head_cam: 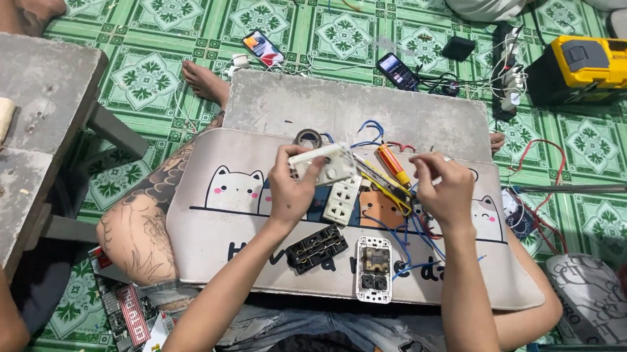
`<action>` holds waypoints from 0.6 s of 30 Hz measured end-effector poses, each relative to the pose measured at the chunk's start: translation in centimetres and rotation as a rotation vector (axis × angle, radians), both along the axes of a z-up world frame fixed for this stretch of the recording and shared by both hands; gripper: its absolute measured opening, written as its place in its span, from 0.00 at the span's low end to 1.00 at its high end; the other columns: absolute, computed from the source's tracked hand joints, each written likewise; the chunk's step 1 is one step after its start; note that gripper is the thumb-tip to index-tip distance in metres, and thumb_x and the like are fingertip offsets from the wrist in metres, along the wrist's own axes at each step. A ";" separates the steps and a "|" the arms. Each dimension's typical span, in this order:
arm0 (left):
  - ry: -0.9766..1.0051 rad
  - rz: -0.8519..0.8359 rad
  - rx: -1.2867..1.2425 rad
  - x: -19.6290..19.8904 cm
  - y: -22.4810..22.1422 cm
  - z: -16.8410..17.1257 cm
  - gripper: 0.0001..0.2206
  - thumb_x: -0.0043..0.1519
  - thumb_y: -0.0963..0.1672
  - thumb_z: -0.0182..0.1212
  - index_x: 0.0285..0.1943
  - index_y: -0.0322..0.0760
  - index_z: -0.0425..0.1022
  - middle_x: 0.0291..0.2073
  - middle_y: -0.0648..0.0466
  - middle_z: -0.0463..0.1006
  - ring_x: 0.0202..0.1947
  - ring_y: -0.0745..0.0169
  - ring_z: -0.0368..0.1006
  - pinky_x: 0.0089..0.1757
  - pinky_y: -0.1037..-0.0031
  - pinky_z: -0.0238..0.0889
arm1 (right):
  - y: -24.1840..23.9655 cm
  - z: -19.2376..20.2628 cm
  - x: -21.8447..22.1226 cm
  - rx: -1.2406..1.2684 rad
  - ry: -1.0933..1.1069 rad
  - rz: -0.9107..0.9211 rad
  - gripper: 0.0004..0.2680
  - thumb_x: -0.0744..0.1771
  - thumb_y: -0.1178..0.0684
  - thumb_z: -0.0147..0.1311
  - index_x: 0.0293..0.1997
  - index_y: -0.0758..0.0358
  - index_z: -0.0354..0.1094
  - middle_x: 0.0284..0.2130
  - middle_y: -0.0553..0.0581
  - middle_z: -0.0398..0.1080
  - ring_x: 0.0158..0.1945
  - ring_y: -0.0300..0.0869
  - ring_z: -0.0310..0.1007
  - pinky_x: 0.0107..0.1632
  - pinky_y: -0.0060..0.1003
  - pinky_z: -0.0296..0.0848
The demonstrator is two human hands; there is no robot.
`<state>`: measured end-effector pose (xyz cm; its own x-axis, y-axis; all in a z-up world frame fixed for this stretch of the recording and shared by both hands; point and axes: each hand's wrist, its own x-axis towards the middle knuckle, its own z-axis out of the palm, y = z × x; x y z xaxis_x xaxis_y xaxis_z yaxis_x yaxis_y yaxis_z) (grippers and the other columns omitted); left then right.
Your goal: Wiring an electrical socket unit by stripping wire insulation and securing connections with a screwdriver.
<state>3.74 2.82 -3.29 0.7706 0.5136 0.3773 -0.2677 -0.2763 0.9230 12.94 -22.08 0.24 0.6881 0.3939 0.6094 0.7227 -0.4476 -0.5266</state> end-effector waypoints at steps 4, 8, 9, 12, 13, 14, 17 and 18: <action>0.109 0.053 -0.035 0.2 0.8 0.2 0.14 0.65 0.48 0.64 0.45 0.33 0.68 0.27 0.46 0.78 0.23 0.54 0.76 0.26 0.70 0.69 | -1.2 1.7 0.0 -0.392 0.285 -0.281 0.12 0.71 0.48 0.49 0.32 0.58 0.77 0.22 0.57 0.75 0.30 0.57 0.76 0.40 0.52 0.72; 0.172 -0.057 -0.202 0.0 0.8 1.3 0.12 0.69 0.47 0.53 0.45 0.31 0.68 0.16 0.50 0.73 0.10 0.64 0.72 0.17 0.78 0.66 | 0.4 2.9 1.7 -0.622 0.521 -0.231 0.12 0.63 0.44 0.62 0.43 0.61 0.80 0.33 0.61 0.80 0.42 0.64 0.78 0.48 0.60 0.72; 0.166 -0.057 -0.197 0.1 0.5 1.6 0.12 0.69 0.47 0.53 0.45 0.31 0.68 0.16 0.50 0.73 0.10 0.64 0.72 0.17 0.78 0.66 | 0.7 3.1 1.7 -0.616 0.516 -0.232 0.12 0.63 0.44 0.62 0.43 0.61 0.80 0.33 0.61 0.80 0.42 0.64 0.78 0.48 0.60 0.72; 0.195 -0.022 -0.212 -0.1 0.2 1.3 0.13 0.67 0.48 0.60 0.43 0.31 0.70 0.12 0.52 0.73 0.09 0.66 0.72 0.16 0.81 0.63 | 0.7 1.7 2.2 -0.738 0.550 -0.236 0.09 0.63 0.48 0.60 0.41 0.58 0.81 0.34 0.58 0.81 0.46 0.63 0.78 0.50 0.60 0.74; 0.215 -0.006 -0.220 0.0 0.2 0.9 0.13 0.68 0.48 0.56 0.41 0.33 0.71 0.11 0.52 0.72 0.09 0.67 0.71 0.15 0.83 0.63 | 0.0 0.3 2.9 -0.753 0.545 -0.291 0.11 0.65 0.46 0.56 0.44 0.57 0.80 0.36 0.59 0.80 0.46 0.62 0.78 0.50 0.60 0.73; 0.236 0.010 -0.233 0.1 0.2 0.5 0.14 0.70 0.49 0.52 0.39 0.35 0.72 0.11 0.52 0.72 0.08 0.69 0.70 0.15 0.84 0.63 | -0.8 -1.0 3.7 -0.772 0.538 -0.347 0.12 0.67 0.44 0.52 0.46 0.56 0.79 0.38 0.59 0.80 0.46 0.61 0.79 0.49 0.60 0.73; 0.191 0.046 -0.122 1.1 0.3 -2.1 0.13 0.70 0.47 0.49 0.35 0.36 0.71 0.05 0.53 0.69 0.09 0.65 0.71 0.15 0.83 0.62 | -1.0 1.3 1.2 -0.290 0.745 0.008 0.08 0.71 0.56 0.43 0.55 0.67 0.59 0.16 0.58 0.74 0.20 0.51 0.74 0.34 0.44 0.70; 0.192 0.053 -0.127 0.9 0.0 -1.8 0.13 0.70 0.47 0.49 0.35 0.36 0.71 0.05 0.53 0.69 0.09 0.65 0.71 0.15 0.83 0.62 | -0.5 0.9 0.1 -0.297 0.745 0.014 0.08 0.71 0.56 0.43 0.55 0.67 0.59 0.16 0.58 0.74 0.20 0.51 0.74 0.34 0.44 0.70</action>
